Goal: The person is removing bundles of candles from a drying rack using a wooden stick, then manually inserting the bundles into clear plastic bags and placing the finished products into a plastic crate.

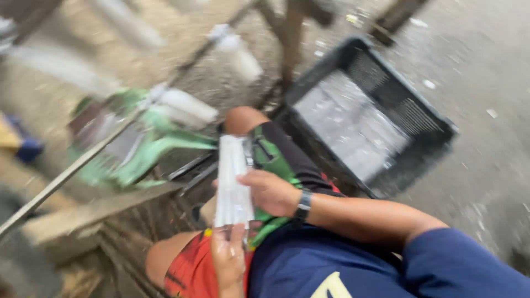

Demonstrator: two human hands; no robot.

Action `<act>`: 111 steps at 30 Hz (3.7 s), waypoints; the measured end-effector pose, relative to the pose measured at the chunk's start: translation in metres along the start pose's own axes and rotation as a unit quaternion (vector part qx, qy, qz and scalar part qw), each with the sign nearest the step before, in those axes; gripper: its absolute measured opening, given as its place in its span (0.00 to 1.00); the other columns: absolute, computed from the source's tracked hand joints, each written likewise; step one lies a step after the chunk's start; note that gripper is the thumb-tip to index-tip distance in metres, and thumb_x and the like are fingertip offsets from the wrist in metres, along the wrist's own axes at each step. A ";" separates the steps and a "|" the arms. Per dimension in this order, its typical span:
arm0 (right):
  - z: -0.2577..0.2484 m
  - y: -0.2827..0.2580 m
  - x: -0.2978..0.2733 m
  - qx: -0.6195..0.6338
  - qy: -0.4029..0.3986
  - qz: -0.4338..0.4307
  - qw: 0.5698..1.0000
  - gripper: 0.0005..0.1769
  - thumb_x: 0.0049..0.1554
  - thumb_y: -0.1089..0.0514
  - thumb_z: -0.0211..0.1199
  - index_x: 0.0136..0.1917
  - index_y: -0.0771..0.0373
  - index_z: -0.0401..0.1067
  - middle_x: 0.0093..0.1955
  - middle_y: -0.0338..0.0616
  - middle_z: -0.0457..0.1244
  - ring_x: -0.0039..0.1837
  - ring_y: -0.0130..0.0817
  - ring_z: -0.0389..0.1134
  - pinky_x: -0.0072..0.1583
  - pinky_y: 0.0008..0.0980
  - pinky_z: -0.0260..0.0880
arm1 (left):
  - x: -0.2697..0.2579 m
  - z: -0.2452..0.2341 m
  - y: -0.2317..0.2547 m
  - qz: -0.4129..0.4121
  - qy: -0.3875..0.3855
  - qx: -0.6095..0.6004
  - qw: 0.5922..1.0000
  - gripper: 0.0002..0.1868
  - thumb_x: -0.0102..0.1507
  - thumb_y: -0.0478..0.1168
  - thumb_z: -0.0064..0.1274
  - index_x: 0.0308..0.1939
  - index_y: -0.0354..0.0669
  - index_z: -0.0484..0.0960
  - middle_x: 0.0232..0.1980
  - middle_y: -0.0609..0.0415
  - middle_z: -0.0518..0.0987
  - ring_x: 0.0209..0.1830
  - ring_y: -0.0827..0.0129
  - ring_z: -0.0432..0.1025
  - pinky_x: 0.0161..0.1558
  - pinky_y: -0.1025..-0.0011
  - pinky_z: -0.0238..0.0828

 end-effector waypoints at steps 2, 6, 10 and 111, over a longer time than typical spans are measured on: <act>-0.018 -0.004 -0.010 0.039 0.040 -0.045 0.997 0.26 0.47 0.54 0.57 0.55 0.71 0.60 0.50 0.53 0.61 0.46 0.37 0.64 0.45 0.31 0.65 | 0.010 0.012 -0.012 0.009 -0.048 -0.006 0.999 0.21 0.54 0.41 0.44 0.47 0.32 0.69 0.30 0.40 0.78 0.21 0.62 0.73 0.22 0.76 0.66; -0.057 -0.033 -0.025 0.093 0.043 -0.111 0.989 0.32 0.44 0.53 0.62 0.56 0.73 0.58 0.55 0.55 0.59 0.52 0.42 0.64 0.53 0.41 0.65 | 0.033 0.042 -0.024 -0.047 -0.142 0.023 0.988 0.27 0.48 0.28 0.48 0.51 0.37 0.62 0.37 0.44 0.76 0.28 0.56 0.77 0.28 0.73 0.71; -0.101 -0.116 -0.077 0.044 0.081 -0.198 0.976 0.29 0.46 0.53 0.60 0.55 0.75 0.59 0.54 0.55 0.60 0.52 0.43 0.63 0.55 0.44 0.63 | 0.041 0.068 -0.008 -0.027 -0.272 0.066 0.960 0.39 0.48 0.44 0.52 0.59 0.40 0.54 0.51 0.44 0.70 0.38 0.61 0.75 0.44 0.73 0.66; 0.111 -0.174 0.068 -0.793 0.073 -0.476 0.373 0.10 0.54 0.62 0.56 0.51 0.56 0.71 0.51 0.40 0.63 0.55 0.36 0.60 0.59 0.35 0.51 | -0.005 -0.181 0.197 0.205 0.063 -0.287 0.933 0.08 0.56 0.36 0.45 0.37 0.37 0.67 0.23 0.52 0.70 0.19 0.64 0.67 0.25 0.67 0.68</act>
Point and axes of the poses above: each hand's wrist, its own x-axis towards the middle knuckle, its own z-axis out of the palm, y = z × x, the point moved 4 cm from there along x, towards the middle knuckle
